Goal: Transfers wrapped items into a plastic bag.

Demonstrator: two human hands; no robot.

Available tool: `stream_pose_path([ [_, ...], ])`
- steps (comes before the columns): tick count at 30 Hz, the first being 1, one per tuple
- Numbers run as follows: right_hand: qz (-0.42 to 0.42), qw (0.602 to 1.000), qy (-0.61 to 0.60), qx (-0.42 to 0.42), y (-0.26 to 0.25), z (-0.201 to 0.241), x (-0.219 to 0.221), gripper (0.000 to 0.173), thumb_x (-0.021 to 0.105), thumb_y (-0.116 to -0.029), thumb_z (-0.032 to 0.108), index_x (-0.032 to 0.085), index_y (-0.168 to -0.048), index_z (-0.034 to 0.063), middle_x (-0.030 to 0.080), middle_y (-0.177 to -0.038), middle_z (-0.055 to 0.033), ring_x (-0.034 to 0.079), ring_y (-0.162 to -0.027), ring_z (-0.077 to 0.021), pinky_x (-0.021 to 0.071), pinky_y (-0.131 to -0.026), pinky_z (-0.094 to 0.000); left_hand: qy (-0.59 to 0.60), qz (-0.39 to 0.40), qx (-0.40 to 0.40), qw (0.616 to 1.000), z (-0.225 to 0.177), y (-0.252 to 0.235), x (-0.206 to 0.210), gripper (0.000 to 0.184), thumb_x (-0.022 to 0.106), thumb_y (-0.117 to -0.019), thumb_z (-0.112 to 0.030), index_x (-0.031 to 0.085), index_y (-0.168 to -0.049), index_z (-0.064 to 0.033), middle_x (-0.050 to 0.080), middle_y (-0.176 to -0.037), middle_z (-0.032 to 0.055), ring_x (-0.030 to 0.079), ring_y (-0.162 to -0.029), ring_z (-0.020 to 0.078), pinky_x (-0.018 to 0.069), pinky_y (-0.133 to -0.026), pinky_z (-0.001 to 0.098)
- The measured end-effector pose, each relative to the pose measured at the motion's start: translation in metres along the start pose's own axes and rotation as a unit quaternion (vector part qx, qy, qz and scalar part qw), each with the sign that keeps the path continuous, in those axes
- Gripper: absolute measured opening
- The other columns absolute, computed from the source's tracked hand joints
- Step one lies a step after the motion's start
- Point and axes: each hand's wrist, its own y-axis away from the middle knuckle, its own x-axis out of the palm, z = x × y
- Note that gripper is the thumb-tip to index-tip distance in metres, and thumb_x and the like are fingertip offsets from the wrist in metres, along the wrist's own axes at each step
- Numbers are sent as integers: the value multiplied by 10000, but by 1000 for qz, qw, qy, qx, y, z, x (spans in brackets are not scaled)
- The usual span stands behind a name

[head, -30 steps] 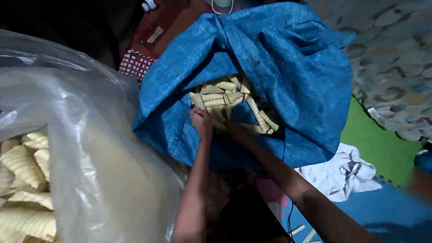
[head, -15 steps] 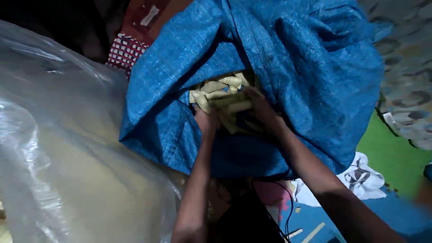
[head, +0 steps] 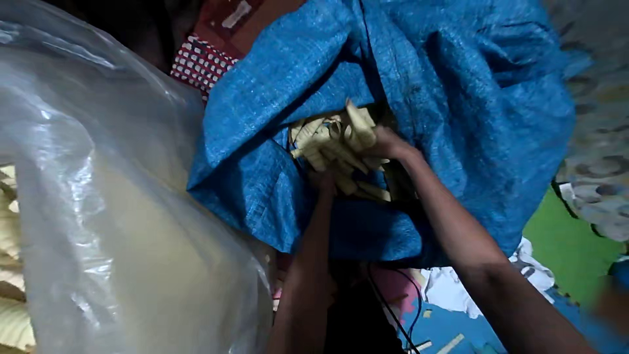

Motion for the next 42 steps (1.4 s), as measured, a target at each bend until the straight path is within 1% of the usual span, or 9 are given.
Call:
stream_pose_path([
  [5, 153, 982, -19, 107, 16, 38, 8, 777, 872, -793, 95, 485, -1461, 12, 567, -1376, -280, 556, -1264, -424, 434, -1063, -620, 44, 165, -57, 984, 2, 18, -21, 437, 525, -1067, -159, 448, -1431, 69, 551, -1338, 284, 560, -1155, 343, 478, -974, 488],
  [11, 12, 940, -340, -27, 133, 40, -14, 597, 770, -621, 72, 630, -1197, 142, 722, -932, 54, 678, -758, -44, 597, -651, -249, 74, 185, 37, 979, -19, 100, -67, 746, 857, -830, -145, 450, -1431, 28, 629, -1249, 221, 643, -1098, 279, 552, -942, 441],
  [21, -195, 671, -611, -371, 226, 207, 23, 309, 612, -1004, 293, 578, -1297, 200, 646, -1344, -7, 628, -1232, -172, 541, -1021, -369, 232, 18, 440, 867, 2, 318, -308, 171, 766, -883, -146, 762, -1026, -239, 760, -966, -207, 678, -919, -120, 552, -830, 93],
  [24, -135, 694, -622, -335, 252, 303, 80, 232, 575, -996, 175, 598, -1227, 192, 700, -1140, 95, 672, -1000, -17, 581, -865, -229, 120, -211, 446, 862, 23, 311, -429, 388, 850, -838, -222, 640, -1149, -122, 734, -984, -68, 703, -906, 29, 600, -821, 227],
  [28, 112, 778, -570, -239, 247, 374, 124, 557, 684, -943, 19, 522, -1475, 53, 681, -1191, -139, 678, -981, -163, 590, -866, -355, -127, -323, 309, 885, 6, 284, -497, 748, 808, -872, -220, 421, -1424, 104, 603, -1288, 200, 617, -1150, 132, 516, -1001, 317],
  [32, 49, 789, -531, -305, 228, 315, 90, 523, 581, -972, -12, 476, -1485, -16, 593, -1428, -146, 675, -1094, -132, 596, -825, -278, -126, -348, 350, 861, -21, 284, -418, 707, 718, -960, -341, 446, -1414, 129, 573, -1352, 259, 583, -1254, 204, 477, -1082, 351],
  [35, -111, 920, -328, -182, 181, 188, 52, 368, 676, -963, 89, 619, -1315, 0, 733, -1014, -73, 679, -704, -116, 599, -621, -296, -194, -203, 527, 802, -40, 262, -308, 762, 626, -1004, -390, 328, -1523, 82, 434, -1517, 283, 462, -1403, 309, 386, -1164, 432],
  [38, -94, 993, 12, 77, 130, 71, 30, 491, 785, -900, 208, 620, -1277, -59, 658, -1148, -322, 656, -1054, -474, 513, -920, -664, -298, 3, 517, 802, -59, 196, -181, 674, 720, -953, -345, 484, -1463, 27, 492, -1486, 267, 515, -1344, 428, 451, -1076, 580],
  [42, 15, 966, 179, 184, 100, -33, 68, 537, 797, -874, 221, 625, -1352, 47, 596, -1322, -318, 554, -1243, -528, 462, -958, -730, -550, 128, 315, 763, -62, 95, -62, 625, 765, -914, -309, 561, -1360, 80, 510, -1442, 307, 454, -1374, 480, 381, -1073, 655],
])
